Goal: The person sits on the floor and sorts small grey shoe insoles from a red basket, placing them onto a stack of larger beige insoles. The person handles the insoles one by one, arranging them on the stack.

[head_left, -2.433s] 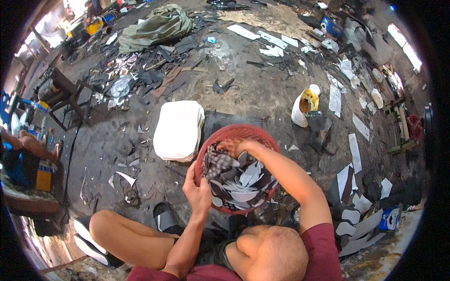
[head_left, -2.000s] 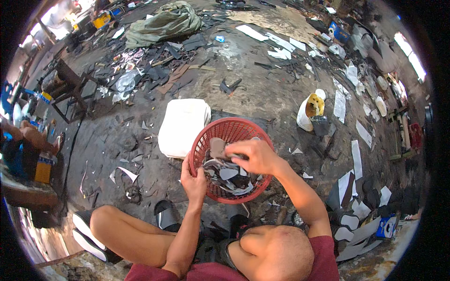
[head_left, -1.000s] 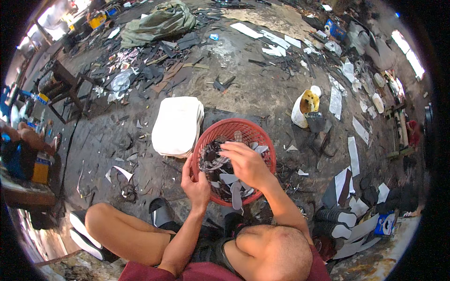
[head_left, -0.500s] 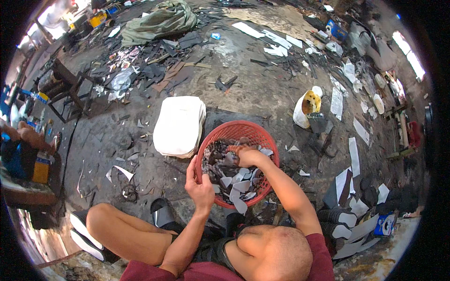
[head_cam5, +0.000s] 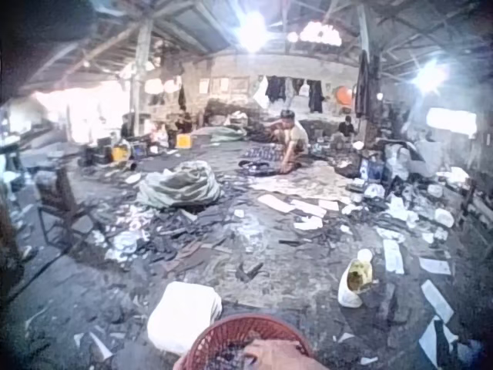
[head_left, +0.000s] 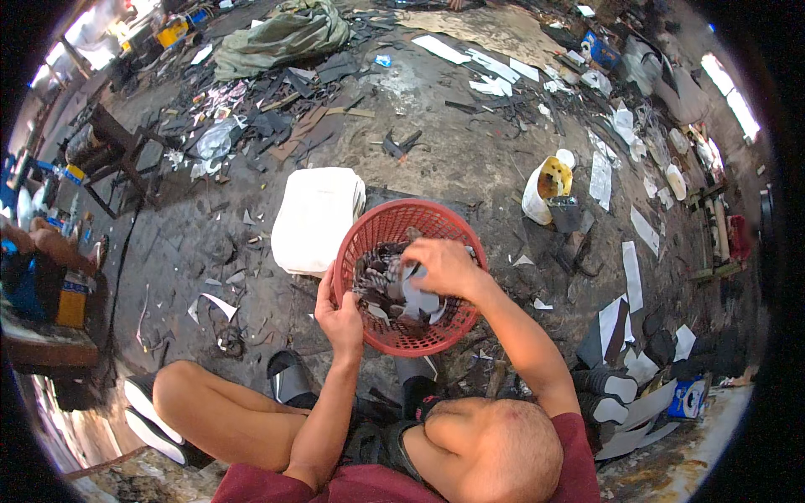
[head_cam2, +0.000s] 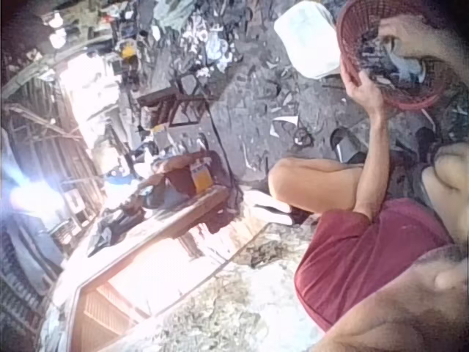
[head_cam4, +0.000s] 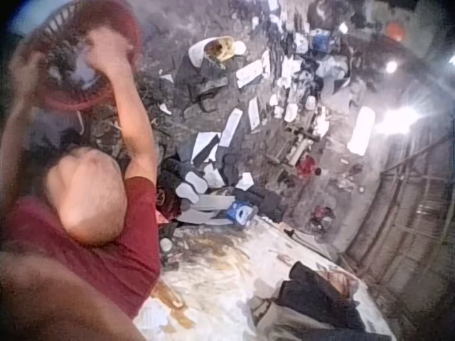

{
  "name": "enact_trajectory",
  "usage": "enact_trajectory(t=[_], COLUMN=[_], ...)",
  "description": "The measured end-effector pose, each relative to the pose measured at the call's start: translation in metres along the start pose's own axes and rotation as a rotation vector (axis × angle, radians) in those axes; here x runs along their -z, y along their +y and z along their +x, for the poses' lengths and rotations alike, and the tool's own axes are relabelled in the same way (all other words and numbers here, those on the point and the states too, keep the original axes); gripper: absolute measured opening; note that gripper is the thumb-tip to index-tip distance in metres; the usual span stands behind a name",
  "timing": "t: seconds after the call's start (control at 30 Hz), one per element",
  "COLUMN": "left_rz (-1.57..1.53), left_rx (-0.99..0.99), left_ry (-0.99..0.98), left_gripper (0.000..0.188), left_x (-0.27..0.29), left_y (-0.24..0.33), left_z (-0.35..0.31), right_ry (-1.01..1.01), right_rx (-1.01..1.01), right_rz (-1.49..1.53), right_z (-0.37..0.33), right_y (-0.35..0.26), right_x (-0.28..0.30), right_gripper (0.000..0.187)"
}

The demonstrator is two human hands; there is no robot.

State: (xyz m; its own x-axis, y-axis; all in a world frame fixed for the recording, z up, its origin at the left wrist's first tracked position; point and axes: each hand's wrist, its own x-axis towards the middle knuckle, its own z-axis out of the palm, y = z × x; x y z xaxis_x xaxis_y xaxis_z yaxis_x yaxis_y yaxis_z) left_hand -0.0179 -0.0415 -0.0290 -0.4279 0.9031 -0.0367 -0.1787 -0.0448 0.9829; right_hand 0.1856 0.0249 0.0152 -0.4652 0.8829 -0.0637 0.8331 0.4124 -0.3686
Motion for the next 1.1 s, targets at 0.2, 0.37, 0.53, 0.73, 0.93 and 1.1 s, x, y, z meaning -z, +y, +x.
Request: enact_trajectory(t=[0.2,0.37,0.53,0.73,0.93,1.1], left_rz=[-0.092,-0.369,-0.295,-0.369,0.328,1.161], left_rx=[0.153,0.302,0.282,-0.017,0.062,-0.219], left_ry=[0.035,0.013,-0.040,-0.257,-0.249,-0.732], left_gripper=[0.061,0.056,0.051,0.061,0.059,0.059], left_x=[0.007,0.011,-0.021,-0.049,-0.020,0.018], left_y=[-0.004,0.009,0.043,0.060,-0.061,-0.158], left_z=[0.010,0.021,-0.013,-0.058,-0.001,-0.007], right_ry=[0.272,0.746,0.797,0.934,0.972,1.066], right_rx=[0.168,-0.102,-0.430,-0.538,-0.664,-0.678], right_rz=[0.091,0.201,1.196,1.463,1.506,1.472], right_z=[0.008,-0.049,-0.113,-0.166,-0.180,-0.200], right_y=[-0.005,-0.007,-0.002,0.029,0.040,0.033], right_x=[0.013,0.013,-0.005,0.018,0.026,0.024], right_gripper=[0.018,0.045,0.075,0.078,0.078,0.079])
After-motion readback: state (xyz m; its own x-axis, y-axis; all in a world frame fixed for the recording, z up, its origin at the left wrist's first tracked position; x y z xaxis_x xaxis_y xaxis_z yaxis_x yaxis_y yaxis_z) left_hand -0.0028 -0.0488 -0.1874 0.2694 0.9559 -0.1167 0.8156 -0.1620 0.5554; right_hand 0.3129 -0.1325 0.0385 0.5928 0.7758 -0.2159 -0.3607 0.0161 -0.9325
